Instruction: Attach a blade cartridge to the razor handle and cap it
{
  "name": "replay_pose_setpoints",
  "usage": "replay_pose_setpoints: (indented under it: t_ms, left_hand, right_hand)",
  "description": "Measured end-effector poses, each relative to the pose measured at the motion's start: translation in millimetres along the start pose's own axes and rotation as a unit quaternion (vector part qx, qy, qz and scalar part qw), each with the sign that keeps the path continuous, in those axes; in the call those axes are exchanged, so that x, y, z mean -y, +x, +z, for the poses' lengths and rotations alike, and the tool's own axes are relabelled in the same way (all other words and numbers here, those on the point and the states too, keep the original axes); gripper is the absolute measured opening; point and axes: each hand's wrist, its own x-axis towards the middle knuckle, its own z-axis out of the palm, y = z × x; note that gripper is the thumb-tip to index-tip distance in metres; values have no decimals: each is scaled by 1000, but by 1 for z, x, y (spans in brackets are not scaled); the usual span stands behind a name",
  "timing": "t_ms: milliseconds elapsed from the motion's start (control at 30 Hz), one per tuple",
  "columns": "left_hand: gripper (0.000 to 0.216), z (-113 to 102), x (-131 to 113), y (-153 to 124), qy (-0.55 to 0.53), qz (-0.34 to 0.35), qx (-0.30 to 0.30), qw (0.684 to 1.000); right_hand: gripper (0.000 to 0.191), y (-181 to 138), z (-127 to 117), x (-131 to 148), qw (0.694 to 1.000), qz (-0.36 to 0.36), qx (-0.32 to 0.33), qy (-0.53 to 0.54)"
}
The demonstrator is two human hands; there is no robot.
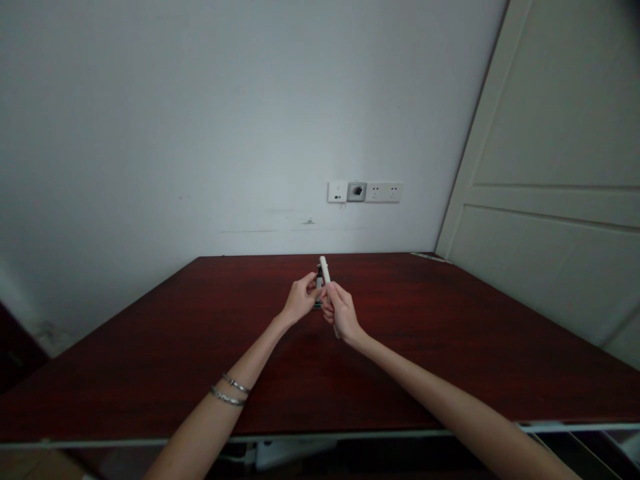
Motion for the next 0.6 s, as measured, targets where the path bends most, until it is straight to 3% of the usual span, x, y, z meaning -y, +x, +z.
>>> replay_pose_setpoints:
  t_ms: [133, 300, 433, 600]
  left_hand:
    - [12, 0, -3, 0, -17, -23, 3, 1000]
    - [7, 0, 0, -1, 9, 6, -1, 1000]
    - [11, -1, 0, 0, -2, -6, -5, 1000]
    - [13, -2, 1, 3, 20, -24, -36, 999]
  right_hand:
    - [37, 0, -3, -2, 998, 39, 50, -28]
    - [36, 3, -2, 0, 1000, 1, 16, -12]
    - [35, -2, -2, 0, 996, 22, 70, -50]
    - [36, -1, -9, 12, 982, -54, 59, -174]
